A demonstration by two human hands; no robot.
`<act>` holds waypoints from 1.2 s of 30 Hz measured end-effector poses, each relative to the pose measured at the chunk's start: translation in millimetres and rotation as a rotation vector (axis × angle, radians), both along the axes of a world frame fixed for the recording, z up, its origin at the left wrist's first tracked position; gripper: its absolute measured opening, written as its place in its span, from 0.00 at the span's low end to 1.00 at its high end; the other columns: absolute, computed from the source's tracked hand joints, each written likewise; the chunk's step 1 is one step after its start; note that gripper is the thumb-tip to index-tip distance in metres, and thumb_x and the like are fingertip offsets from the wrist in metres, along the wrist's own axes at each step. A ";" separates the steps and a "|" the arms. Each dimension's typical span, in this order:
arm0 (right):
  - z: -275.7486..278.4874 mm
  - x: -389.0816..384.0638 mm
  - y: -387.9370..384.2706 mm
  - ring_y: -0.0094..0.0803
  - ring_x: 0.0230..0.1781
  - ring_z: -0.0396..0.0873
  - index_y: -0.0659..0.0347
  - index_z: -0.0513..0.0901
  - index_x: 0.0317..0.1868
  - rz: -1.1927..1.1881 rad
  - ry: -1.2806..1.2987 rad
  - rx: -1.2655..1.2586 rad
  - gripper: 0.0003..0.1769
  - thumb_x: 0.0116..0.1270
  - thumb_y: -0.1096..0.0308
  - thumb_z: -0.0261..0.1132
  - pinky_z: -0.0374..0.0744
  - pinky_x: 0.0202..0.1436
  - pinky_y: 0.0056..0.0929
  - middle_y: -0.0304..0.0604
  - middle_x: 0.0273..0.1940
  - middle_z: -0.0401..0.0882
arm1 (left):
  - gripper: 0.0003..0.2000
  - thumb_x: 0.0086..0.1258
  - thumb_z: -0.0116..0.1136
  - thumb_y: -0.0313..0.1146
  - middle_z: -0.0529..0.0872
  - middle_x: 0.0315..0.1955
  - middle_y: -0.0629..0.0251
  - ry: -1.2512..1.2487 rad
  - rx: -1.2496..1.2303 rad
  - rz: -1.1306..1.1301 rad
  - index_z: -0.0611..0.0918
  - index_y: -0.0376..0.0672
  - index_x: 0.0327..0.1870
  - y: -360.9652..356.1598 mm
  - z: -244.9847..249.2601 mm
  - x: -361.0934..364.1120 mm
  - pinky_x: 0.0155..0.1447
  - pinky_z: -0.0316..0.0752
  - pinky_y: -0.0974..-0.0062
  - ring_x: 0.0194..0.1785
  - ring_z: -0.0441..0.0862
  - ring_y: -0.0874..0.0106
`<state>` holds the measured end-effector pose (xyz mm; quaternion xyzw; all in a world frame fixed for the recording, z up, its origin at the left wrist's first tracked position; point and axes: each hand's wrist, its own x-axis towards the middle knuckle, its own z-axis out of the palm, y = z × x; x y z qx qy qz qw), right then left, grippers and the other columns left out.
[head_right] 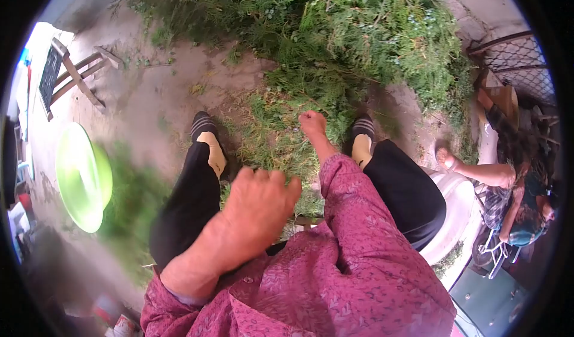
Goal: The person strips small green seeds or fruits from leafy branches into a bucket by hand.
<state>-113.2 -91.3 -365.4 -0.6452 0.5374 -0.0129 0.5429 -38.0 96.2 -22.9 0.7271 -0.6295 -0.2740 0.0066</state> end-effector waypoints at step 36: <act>6.5 -3.3 21.0 0.29 0.34 0.78 0.60 0.75 0.33 -0.095 -0.283 1.007 0.06 0.58 0.67 0.59 0.77 0.28 0.25 0.46 0.36 0.77 | 0.17 0.59 0.44 0.33 0.75 0.37 0.46 -0.076 -0.375 0.148 0.75 0.34 0.48 6.0 18.2 0.2 0.44 0.66 0.62 0.37 0.72 0.58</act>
